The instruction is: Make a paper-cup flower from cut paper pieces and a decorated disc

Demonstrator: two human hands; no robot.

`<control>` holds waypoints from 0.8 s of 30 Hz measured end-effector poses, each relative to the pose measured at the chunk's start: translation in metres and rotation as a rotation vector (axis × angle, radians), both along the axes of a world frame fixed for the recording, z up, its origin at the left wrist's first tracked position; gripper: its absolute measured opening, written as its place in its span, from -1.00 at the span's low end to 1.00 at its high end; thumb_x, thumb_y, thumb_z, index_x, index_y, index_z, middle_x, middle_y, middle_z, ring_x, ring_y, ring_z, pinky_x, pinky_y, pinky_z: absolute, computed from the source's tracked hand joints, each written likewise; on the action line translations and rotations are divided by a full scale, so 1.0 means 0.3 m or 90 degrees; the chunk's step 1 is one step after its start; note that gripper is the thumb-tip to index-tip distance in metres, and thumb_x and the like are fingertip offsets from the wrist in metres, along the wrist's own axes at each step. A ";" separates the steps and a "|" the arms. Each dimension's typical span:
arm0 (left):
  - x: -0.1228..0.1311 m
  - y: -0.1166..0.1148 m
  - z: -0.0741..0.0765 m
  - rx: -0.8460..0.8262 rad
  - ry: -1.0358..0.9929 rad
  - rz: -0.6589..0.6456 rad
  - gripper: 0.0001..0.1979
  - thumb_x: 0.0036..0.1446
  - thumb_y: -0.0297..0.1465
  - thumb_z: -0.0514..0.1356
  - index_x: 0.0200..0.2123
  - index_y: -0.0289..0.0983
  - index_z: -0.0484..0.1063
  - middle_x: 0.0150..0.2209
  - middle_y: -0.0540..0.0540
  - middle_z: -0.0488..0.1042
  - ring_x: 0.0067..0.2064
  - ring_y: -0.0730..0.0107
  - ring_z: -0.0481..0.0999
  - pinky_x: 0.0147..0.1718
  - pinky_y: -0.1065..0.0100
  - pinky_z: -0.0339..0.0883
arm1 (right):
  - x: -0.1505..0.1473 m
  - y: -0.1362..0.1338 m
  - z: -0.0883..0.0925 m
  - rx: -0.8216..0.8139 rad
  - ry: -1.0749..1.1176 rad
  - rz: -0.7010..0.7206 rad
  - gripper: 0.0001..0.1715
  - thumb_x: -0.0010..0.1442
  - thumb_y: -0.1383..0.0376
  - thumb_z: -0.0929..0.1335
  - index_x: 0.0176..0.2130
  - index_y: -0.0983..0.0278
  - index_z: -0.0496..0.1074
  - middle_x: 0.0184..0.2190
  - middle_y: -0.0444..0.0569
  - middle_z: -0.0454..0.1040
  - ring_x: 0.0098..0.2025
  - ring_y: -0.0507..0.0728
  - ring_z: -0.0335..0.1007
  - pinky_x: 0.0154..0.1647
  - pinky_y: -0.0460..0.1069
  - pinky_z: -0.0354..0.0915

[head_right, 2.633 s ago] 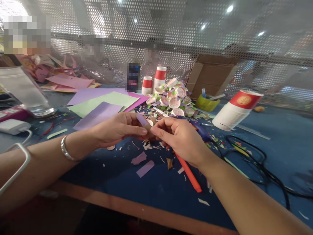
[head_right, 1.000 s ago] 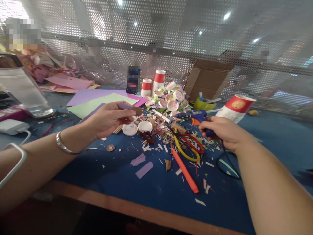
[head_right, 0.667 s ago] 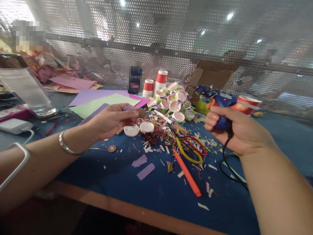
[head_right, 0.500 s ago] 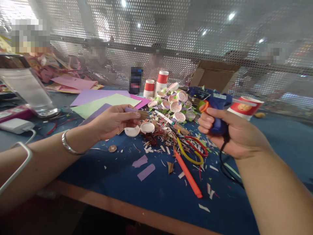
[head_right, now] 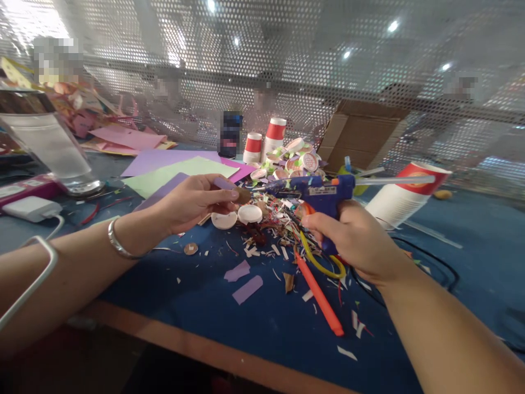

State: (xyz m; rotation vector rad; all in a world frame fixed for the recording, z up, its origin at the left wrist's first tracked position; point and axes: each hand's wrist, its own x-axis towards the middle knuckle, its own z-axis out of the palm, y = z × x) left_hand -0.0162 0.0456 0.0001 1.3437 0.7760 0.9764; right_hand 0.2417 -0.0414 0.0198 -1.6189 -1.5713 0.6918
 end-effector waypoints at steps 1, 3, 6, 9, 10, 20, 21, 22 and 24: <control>0.001 0.000 0.000 0.003 -0.003 -0.005 -0.91 0.13 -0.49 0.35 -0.39 -0.34 0.50 -0.50 -0.03 0.54 -0.45 0.52 0.51 -0.36 0.41 0.36 | 0.000 0.001 -0.004 0.008 -0.029 -0.004 -0.58 0.08 0.07 0.40 -0.64 0.20 0.29 -0.67 -0.12 0.31 -0.59 0.04 0.17 -0.52 0.03 0.11; 0.002 0.000 0.002 0.006 -0.003 -0.013 -0.93 0.13 -0.50 0.35 -0.39 -0.34 0.52 -0.48 -0.02 0.56 -0.45 0.54 0.50 -0.36 0.42 0.36 | 0.001 0.004 -0.009 0.027 -0.080 -0.010 -0.59 0.02 0.01 0.40 -0.63 0.18 0.29 -0.66 -0.13 0.32 -0.57 0.07 0.18 -0.50 0.04 0.13; 0.005 -0.004 0.008 -0.003 0.004 -0.006 -0.94 0.14 -0.52 0.33 -0.39 -0.35 0.54 -0.44 -0.03 0.59 -0.44 0.56 0.50 -0.35 0.44 0.34 | 0.001 0.008 -0.011 0.055 -0.136 -0.013 -0.60 -0.03 -0.06 0.38 -0.60 0.17 0.31 -0.66 -0.14 0.31 -0.53 0.11 0.20 -0.45 0.05 0.16; 0.007 -0.008 0.012 -0.008 0.005 0.000 -0.93 0.14 -0.53 0.33 -0.40 -0.34 0.53 -0.46 -0.02 0.58 -0.43 0.55 0.49 -0.35 0.43 0.34 | -0.002 0.009 -0.008 0.076 -0.172 -0.010 -0.62 -0.03 -0.07 0.36 -0.54 0.16 0.34 -0.66 -0.15 0.29 -0.49 0.15 0.23 -0.39 0.07 0.20; 0.008 -0.009 0.013 -0.008 0.004 0.003 -0.93 0.13 -0.53 0.33 -0.41 -0.34 0.53 -0.48 -0.01 0.57 -0.43 0.54 0.49 -0.34 0.42 0.33 | -0.004 0.009 -0.007 0.080 -0.182 -0.009 -0.62 -0.03 -0.07 0.36 -0.53 0.17 0.34 -0.65 -0.14 0.30 -0.48 0.16 0.24 -0.37 0.08 0.21; 0.012 -0.007 0.009 0.021 -0.004 -0.008 -0.93 0.11 -0.51 0.35 -0.43 -0.33 0.56 -0.48 0.00 0.56 -0.42 0.53 0.51 -0.34 0.43 0.33 | -0.020 0.010 0.002 0.078 -0.275 0.006 -0.60 0.00 -0.07 0.29 -0.51 0.19 0.41 -0.51 -0.03 0.47 -0.38 0.26 0.37 -0.26 0.17 0.28; 0.012 -0.006 0.008 0.022 -0.005 -0.009 -0.94 0.10 -0.51 0.35 -0.42 -0.33 0.56 -0.48 -0.01 0.57 -0.41 0.53 0.51 -0.34 0.42 0.33 | -0.019 0.011 0.002 0.078 -0.282 0.006 -0.60 0.00 -0.07 0.29 -0.52 0.19 0.39 -0.52 -0.04 0.46 -0.38 0.26 0.36 -0.27 0.16 0.27; 0.012 -0.006 0.007 0.023 -0.005 -0.008 -0.94 0.10 -0.51 0.36 -0.42 -0.33 0.56 -0.47 -0.01 0.57 -0.41 0.52 0.51 -0.34 0.42 0.33 | -0.018 0.011 0.002 0.079 -0.289 0.006 -0.60 0.00 -0.07 0.28 -0.53 0.19 0.38 -0.53 -0.04 0.45 -0.39 0.25 0.36 -0.27 0.16 0.27; 0.011 -0.005 0.006 0.023 0.000 -0.006 -0.94 0.10 -0.50 0.36 -0.42 -0.33 0.56 -0.46 -0.02 0.58 -0.41 0.53 0.51 -0.34 0.42 0.33 | -0.017 0.010 0.003 0.081 -0.300 0.005 -0.58 0.01 -0.08 0.27 -0.51 0.19 0.38 -0.53 -0.03 0.45 -0.39 0.25 0.36 -0.28 0.16 0.28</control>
